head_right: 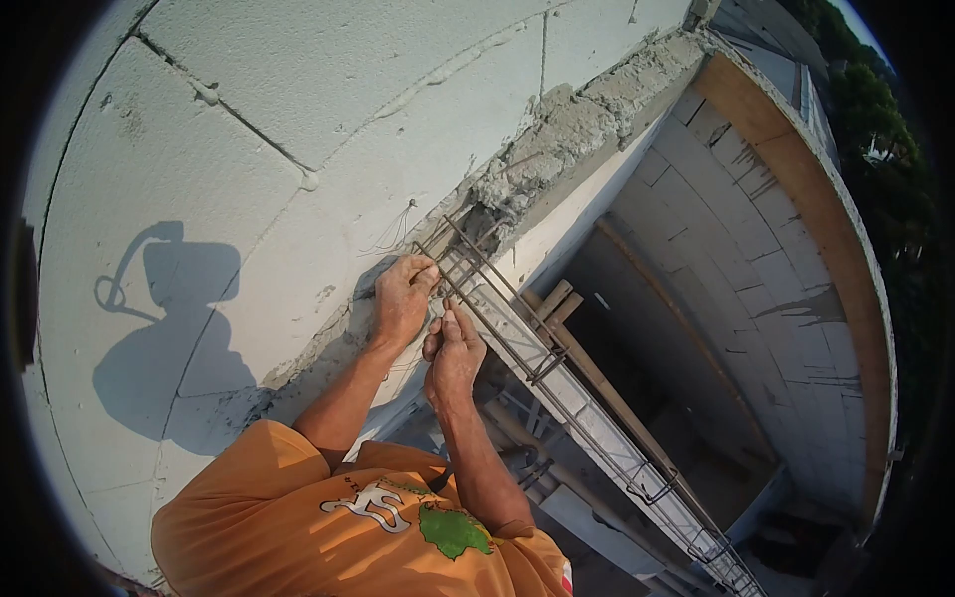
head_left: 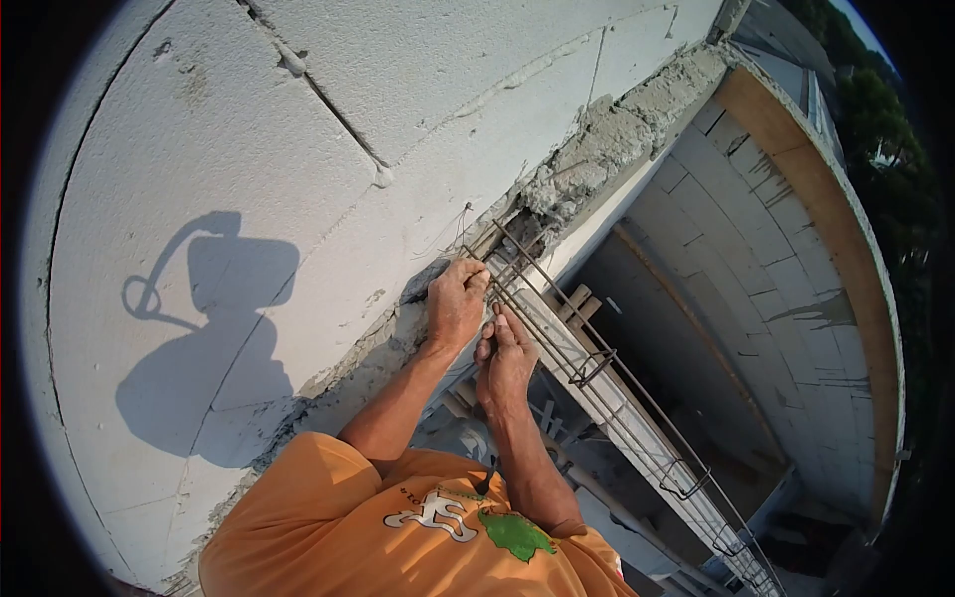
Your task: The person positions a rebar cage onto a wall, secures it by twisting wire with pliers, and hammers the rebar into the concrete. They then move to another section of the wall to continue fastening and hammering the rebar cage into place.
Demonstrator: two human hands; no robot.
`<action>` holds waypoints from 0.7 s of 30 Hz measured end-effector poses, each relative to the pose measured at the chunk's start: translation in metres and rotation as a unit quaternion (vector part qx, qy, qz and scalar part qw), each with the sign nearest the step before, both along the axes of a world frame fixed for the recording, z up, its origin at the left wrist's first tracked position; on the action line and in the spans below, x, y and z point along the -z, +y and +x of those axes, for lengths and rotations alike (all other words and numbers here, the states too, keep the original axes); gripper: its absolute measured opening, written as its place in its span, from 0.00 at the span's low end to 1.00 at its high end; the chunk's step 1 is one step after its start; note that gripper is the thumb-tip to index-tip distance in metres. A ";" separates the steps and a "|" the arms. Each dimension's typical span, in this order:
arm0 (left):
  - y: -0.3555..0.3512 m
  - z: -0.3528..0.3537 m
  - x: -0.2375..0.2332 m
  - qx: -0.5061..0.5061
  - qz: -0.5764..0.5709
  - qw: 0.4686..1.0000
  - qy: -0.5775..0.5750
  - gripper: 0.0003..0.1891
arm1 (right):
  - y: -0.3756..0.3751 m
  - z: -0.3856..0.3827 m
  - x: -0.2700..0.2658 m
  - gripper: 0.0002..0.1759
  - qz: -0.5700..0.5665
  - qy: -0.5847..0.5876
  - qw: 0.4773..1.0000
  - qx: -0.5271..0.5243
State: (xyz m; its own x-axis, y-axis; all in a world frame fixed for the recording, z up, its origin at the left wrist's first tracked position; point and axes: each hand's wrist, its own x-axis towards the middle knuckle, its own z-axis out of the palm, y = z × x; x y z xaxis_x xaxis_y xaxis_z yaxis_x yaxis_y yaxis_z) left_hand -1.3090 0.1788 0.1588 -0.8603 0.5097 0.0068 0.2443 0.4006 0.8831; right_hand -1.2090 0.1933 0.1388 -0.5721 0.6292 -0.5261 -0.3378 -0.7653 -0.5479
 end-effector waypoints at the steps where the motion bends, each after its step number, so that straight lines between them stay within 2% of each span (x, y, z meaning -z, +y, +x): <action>1: 0.001 0.002 -0.005 -0.005 -0.007 1.000 -0.010 0.09 | 0.000 0.001 -0.004 0.19 0.035 -0.034 0.999 -0.023; 6: -0.002 0.001 0.011 -0.004 0.012 0.999 0.037 0.08 | 0.019 -0.002 -0.010 0.15 0.142 -0.110 0.981 -0.067; 8: -0.001 0.000 0.012 -0.004 0.007 0.999 0.054 0.08 | 0.030 0.001 -0.006 0.14 0.248 -0.175 0.943 -0.136; 10: 0.001 0.002 0.014 -0.007 0.030 0.996 0.080 0.08 | 0.040 0.004 -0.006 0.14 0.265 -0.209 0.926 -0.169; 12: 0.001 0.000 0.017 -0.018 0.026 0.998 0.054 0.08 | 0.047 0.006 -0.008 0.15 0.280 -0.242 0.906 -0.203; 15: 0.001 -0.001 0.015 -0.023 0.022 0.999 0.033 0.07 | 0.058 0.002 -0.026 0.10 0.531 -0.340 0.746 -0.217; 16: 0.000 -0.001 0.014 -0.017 0.020 0.999 0.037 0.07 | 0.063 -0.001 -0.031 0.10 0.531 -0.340 0.745 -0.218; 18: -0.001 -0.002 0.015 -0.007 0.029 0.997 0.066 0.07 | 0.076 -0.009 -0.043 0.08 0.589 -0.396 0.643 -0.287; 19: -0.002 -0.001 0.017 0.003 0.037 0.995 0.093 0.07 | 0.082 -0.012 -0.048 0.08 0.589 -0.398 0.641 -0.288; 21: -0.002 0.000 0.020 0.004 0.055 0.992 0.109 0.07 | 0.095 -0.019 -0.059 0.08 0.669 -0.379 0.530 -0.359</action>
